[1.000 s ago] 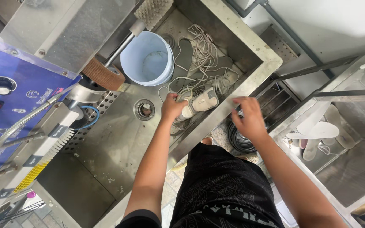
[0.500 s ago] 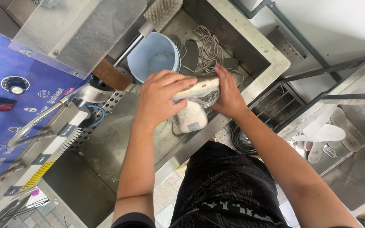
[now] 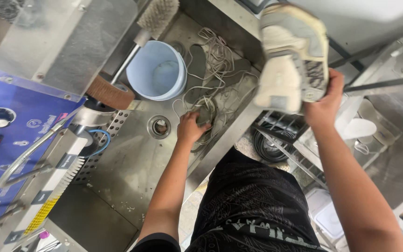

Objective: The person washes multiple pairs of shoes in a stainless steel sink, scrubbing them by hand and rinsing them with a hose. They then use a handheld spray gun connected to a shoe washing machine to apply a cleaning solution to the footwear.

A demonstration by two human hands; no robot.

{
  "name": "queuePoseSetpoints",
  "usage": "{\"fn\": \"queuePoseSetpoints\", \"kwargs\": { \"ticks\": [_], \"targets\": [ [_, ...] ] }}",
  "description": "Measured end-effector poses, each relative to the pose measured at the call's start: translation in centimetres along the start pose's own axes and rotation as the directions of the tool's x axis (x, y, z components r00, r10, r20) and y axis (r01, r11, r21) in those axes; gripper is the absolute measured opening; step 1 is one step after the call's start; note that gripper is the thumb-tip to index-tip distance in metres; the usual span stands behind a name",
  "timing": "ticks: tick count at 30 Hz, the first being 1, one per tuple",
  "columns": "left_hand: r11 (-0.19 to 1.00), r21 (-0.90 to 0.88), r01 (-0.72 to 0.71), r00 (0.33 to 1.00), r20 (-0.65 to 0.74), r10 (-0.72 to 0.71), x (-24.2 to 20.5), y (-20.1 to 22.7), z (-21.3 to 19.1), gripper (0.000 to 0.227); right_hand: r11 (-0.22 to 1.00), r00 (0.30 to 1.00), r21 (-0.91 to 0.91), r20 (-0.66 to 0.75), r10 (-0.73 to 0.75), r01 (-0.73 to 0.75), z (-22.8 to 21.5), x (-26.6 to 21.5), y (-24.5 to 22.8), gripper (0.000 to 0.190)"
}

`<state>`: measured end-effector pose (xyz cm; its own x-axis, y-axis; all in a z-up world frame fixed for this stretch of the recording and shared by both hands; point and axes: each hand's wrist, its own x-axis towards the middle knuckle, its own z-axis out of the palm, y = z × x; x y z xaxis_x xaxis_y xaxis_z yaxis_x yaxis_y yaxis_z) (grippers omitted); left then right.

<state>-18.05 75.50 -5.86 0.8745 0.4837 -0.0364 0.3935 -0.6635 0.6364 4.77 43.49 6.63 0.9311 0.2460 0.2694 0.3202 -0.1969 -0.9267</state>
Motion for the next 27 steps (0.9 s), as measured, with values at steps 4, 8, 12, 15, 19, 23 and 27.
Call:
{"fn": "queuePoseSetpoints", "kwargs": {
  "ticks": [4,8,12,15,19,23,27],
  "targets": [
    [0.982,0.167,0.089,0.977,0.176,-0.119,-0.1,-1.2,1.3,0.025,0.984,0.980,0.003,-0.083,0.180,-0.180,-8.0,-3.8,4.2,0.031],
    [1.000,0.017,0.005,0.995,0.095,-0.006,0.5,-0.8,-1.2,0.017,0.898,0.953,0.359,-0.066,0.296,-0.254,-14.4,-8.4,6.7,0.052],
    [0.978,-0.106,-0.181,0.978,-0.121,0.168,1.3,3.0,-6.8,0.017,0.822,0.879,0.461,-0.162,0.447,-0.334,-18.7,-12.8,8.7,0.048],
    [0.934,-0.140,-0.328,0.909,-0.314,0.273,2.6,6.3,-8.4,0.020,0.841,0.855,0.384,-0.198,0.479,-0.382,-22.0,-15.8,10.7,0.046],
    [0.889,-0.452,-0.074,0.922,-0.370,-0.111,5.1,7.1,-5.8,0.027,0.866,0.826,0.159,-0.260,0.501,-0.475,-28.3,-19.5,13.8,0.038],
    [0.809,-0.586,-0.058,0.914,-0.357,-0.193,8.3,4.2,0.8,0.031,0.860,0.814,0.033,-0.305,0.495,-0.510,-32.9,-22.9,13.9,0.033],
    [0.494,-0.859,-0.136,0.940,-0.268,-0.209,9.8,1.4,7.9,0.046,0.821,0.735,0.053,-0.415,0.536,-0.568,-35.3,-25.4,12.9,0.038]
  ]
}}
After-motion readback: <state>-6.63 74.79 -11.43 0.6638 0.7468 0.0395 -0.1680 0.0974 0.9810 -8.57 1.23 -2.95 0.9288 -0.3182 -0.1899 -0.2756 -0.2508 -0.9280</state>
